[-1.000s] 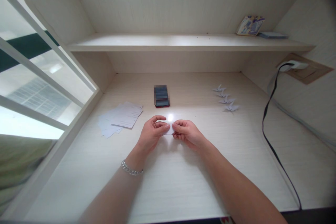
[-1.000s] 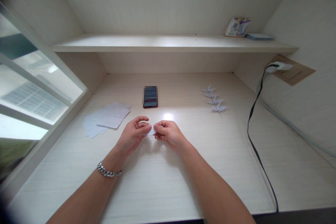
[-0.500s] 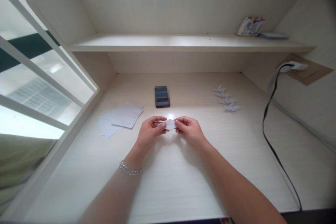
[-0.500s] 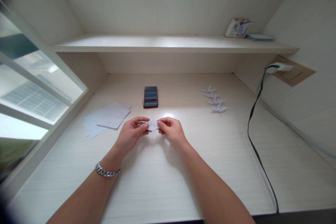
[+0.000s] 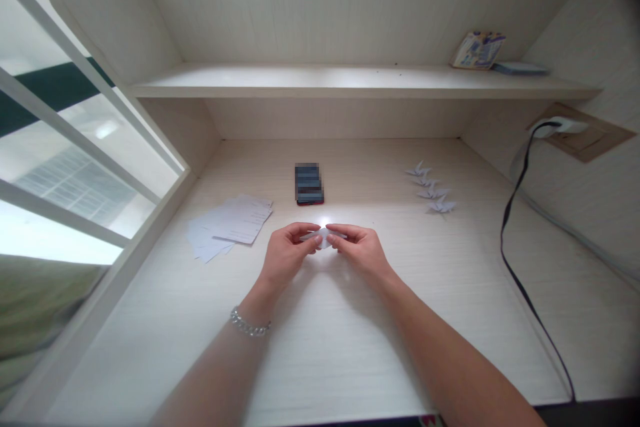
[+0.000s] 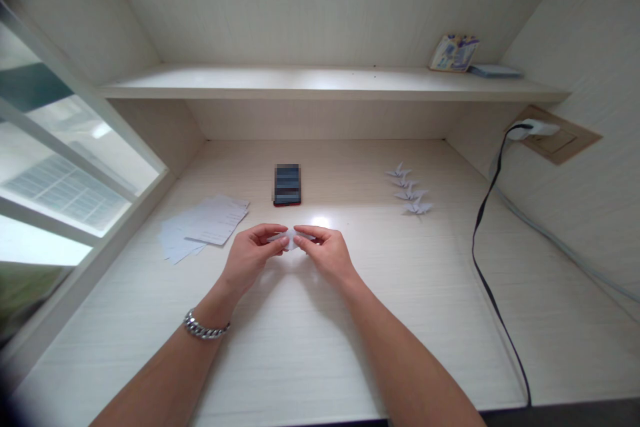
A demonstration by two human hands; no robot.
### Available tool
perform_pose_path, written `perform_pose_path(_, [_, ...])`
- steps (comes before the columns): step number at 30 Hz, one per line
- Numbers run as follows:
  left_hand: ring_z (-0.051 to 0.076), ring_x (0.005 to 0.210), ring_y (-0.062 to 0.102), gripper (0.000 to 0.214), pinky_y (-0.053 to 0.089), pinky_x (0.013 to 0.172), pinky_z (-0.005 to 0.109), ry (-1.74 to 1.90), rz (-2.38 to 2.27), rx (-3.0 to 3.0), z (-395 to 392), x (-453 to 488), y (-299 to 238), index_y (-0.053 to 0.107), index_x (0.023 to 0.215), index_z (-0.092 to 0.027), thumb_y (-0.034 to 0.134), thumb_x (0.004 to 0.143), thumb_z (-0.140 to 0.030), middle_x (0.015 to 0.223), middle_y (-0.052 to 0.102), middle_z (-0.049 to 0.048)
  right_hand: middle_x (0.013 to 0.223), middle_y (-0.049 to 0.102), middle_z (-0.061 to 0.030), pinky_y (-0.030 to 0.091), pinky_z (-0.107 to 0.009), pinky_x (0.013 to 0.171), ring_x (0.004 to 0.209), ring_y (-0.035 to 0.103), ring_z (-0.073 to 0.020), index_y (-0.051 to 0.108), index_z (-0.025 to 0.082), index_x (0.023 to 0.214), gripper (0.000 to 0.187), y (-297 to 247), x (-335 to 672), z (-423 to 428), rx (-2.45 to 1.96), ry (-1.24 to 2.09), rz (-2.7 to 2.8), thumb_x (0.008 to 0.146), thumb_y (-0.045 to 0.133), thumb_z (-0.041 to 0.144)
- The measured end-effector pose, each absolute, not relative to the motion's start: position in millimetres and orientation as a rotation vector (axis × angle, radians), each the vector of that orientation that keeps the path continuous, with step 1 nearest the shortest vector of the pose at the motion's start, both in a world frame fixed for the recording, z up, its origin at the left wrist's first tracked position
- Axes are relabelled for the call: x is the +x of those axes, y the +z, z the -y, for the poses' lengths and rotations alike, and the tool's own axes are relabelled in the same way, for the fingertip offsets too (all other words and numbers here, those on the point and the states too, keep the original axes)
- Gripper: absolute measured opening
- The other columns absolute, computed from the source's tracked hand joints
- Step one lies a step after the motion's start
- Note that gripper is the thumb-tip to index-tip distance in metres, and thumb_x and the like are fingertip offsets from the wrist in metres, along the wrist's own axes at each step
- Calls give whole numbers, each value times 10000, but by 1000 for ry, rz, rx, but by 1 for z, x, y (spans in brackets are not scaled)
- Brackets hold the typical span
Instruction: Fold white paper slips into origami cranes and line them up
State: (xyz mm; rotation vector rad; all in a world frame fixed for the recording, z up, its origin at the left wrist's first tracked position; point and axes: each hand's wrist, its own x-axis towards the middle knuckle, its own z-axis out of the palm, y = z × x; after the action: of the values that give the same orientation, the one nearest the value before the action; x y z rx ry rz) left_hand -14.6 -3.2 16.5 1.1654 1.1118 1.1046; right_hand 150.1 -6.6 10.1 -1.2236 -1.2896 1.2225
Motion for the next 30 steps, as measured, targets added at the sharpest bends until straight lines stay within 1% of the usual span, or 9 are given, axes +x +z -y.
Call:
perform_pose_path(4, [159, 681, 620, 366, 510, 637, 281, 1113, -1130, 1200, 3, -15, 15, 665, 970, -124, 723, 659, -310, 773, 687, 89, 918, 705, -72, 477, -315, 694, 807, 625, -202, 708, 200, 961, 299, 11, 149, 7, -1206, 1164, 1320, 701, 677, 344])
perform_pose_path(9, [162, 683, 620, 369, 510, 638, 282, 1119, -1148, 1216, 3, -14, 16, 677, 976, -128, 719, 661, -316, 770, 693, 89, 921, 698, -62, 484, -299, 676, 798, 627, -191, 713, 212, 947, 258, 13, 147, 9, -1171, 1099, 1346, 716, 664, 317])
perform_pose_path(14, [156, 670, 617, 374, 504, 635, 276, 1123, -1153, 1223, 4, -13, 17, 678, 989, -122, 712, 670, -314, 758, 693, 88, 874, 691, -55, 479, -291, 672, 782, 620, -180, 714, 218, 943, 235, 15, 147, 10, -1157, 1062, 1374, 732, 651, 299])
perform_pose_path(20, [153, 661, 617, 368, 496, 617, 263, 1146, -1157, 1221, 4, -12, 18, 681, 988, -132, 715, 662, -301, 737, 698, 77, 893, 691, -60, 484, -303, 689, 807, 628, -192, 720, 219, 913, 211, 10, 146, 9, -1136, 1059, 1350, 733, 651, 307])
perform_pose_path(27, [164, 660, 632, 245, 494, 595, 263, 1175, -1157, 1212, 5, -9, 20, 701, 865, -141, 702, 653, -264, 751, 705, 74, 841, 700, -60, 497, -328, 717, 794, 639, -208, 724, 204, 827, 176, 7, 146, 6, -1081, 1151, 1278, 694, 682, 312])
perform_pose_path(30, [166, 660, 635, 207, 492, 589, 258, 1171, -1169, 1227, 6, -9, 20, 705, 838, -145, 686, 648, -225, 751, 707, 69, 818, 697, -62, 496, -333, 720, 779, 636, -208, 712, 189, 804, 190, 6, 147, 5, -1083, 1202, 1259, 664, 701, 318])
